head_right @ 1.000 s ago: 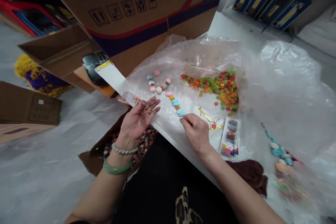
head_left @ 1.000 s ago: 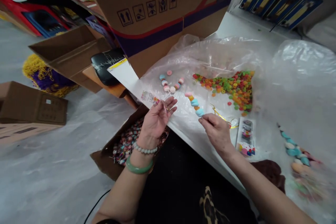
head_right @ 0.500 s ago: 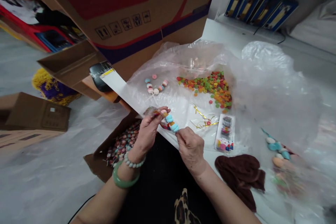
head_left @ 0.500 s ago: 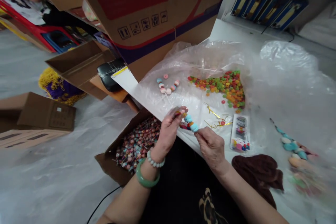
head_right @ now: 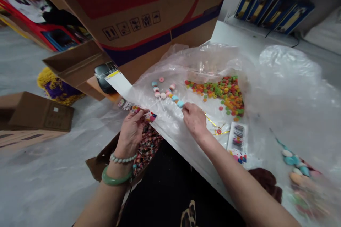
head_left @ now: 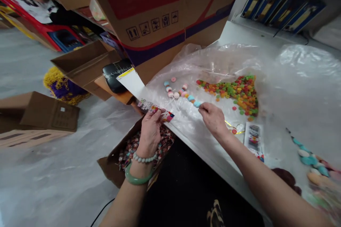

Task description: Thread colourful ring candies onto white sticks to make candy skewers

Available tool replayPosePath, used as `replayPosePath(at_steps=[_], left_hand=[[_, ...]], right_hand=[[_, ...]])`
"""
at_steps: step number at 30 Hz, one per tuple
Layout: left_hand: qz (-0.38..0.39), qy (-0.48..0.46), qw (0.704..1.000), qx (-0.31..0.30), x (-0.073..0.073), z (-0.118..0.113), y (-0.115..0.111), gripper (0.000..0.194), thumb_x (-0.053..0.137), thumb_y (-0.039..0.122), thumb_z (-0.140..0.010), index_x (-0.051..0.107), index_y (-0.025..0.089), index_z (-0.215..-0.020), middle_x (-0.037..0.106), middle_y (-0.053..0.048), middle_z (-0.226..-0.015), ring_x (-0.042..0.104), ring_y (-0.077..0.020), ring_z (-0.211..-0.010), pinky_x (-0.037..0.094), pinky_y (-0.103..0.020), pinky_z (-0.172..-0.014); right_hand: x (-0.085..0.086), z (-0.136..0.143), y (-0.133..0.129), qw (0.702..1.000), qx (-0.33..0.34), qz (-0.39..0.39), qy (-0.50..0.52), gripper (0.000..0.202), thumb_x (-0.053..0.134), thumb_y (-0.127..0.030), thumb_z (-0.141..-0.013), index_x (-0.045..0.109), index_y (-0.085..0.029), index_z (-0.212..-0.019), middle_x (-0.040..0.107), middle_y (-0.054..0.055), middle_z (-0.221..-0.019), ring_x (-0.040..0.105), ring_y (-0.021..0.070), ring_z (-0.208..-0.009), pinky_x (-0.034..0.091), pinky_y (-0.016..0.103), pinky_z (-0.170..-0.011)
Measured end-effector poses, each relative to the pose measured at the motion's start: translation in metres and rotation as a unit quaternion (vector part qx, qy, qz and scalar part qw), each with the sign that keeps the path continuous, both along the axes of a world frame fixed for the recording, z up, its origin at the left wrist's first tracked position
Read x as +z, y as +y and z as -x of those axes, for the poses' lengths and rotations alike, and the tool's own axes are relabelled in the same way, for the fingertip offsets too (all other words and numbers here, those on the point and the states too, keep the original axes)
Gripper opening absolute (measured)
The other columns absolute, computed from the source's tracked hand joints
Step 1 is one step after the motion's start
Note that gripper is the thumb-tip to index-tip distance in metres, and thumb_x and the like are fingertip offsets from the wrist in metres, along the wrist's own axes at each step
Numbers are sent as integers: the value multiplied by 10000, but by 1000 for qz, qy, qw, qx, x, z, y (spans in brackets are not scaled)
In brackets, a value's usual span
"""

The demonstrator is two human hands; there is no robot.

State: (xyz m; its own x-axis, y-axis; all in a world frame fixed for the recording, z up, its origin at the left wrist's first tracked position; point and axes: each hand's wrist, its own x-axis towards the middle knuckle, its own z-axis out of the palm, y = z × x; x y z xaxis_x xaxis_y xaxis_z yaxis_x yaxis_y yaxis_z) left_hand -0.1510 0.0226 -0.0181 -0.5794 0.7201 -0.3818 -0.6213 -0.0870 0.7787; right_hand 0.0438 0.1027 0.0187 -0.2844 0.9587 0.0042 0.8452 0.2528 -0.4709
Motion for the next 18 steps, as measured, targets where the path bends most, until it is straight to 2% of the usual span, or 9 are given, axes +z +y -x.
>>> replayPosePath(at_steps=[5, 8, 10, 12, 15, 16, 18], left_hand=[[1, 46, 999, 15, -9, 16, 0, 224, 821, 264, -570, 686, 142, -700, 689, -10, -707, 616, -103, -666, 502, -220, -658], [0, 73, 997, 15, -8, 29, 7, 194, 807, 261, -591, 687, 157, -701, 697, -9, -711, 617, -105, -664, 499, -219, -660], [-20, 94, 995, -15, -5, 39, 21, 170, 789, 264, -622, 694, 163, -721, 704, -18, -739, 630, -117, -692, 507, -237, -695], [-61, 131, 986, -79, -2, 48, 46, 145, 758, 266, -673, 705, 162, -759, 709, -34, -787, 644, -136, -743, 513, -263, -745], [-116, 209, 950, -199, 2, 58, 101, 108, 694, 253, -758, 692, 152, -795, 699, -54, -817, 644, -171, -790, 511, -311, -776], [-117, 250, 936, -221, 3, 61, 122, 83, 676, 226, -773, 680, 144, -790, 695, -56, -827, 638, -176, -802, 504, -322, -792], [-59, 356, 905, -224, 2, 66, 161, 58, 658, 143, -772, 641, 119, -722, 667, -50, -766, 623, -188, -824, 476, -349, -839]], right_hand=[[0, 57, 67, 983, 22, -67, -168, 305, 425, -210, -884, 717, -196, -973, 711, 123, -956, 635, 226, -832, 368, 287, -637], [-1, 78, 88, 975, 41, -87, -198, 295, 447, -227, -890, 715, -180, -1007, 713, 143, -969, 648, 234, -837, 396, 291, -656], [0, 86, 97, 973, 53, -92, -204, 283, 461, -245, -893, 714, -174, -997, 713, 148, -963, 653, 239, -830, 412, 300, -665], [2, 89, 104, 973, 63, -90, -205, 266, 480, -245, -883, 713, -168, -986, 710, 151, -956, 656, 254, -829, 424, 316, -673], [5, 92, 116, 973, 83, -87, -196, 216, 535, -227, -839, 712, -156, -940, 701, 156, -936, 656, 297, -854, 434, 354, -695], [5, 92, 120, 974, 90, -88, -188, 193, 556, -220, -821, 711, -153, -915, 698, 155, -927, 653, 310, -869, 435, 367, -712], [4, 92, 130, 977, 104, -89, -165, 143, 595, -206, -785, 705, -154, -860, 694, 146, -902, 644, 325, -900, 434, 385, -752]])
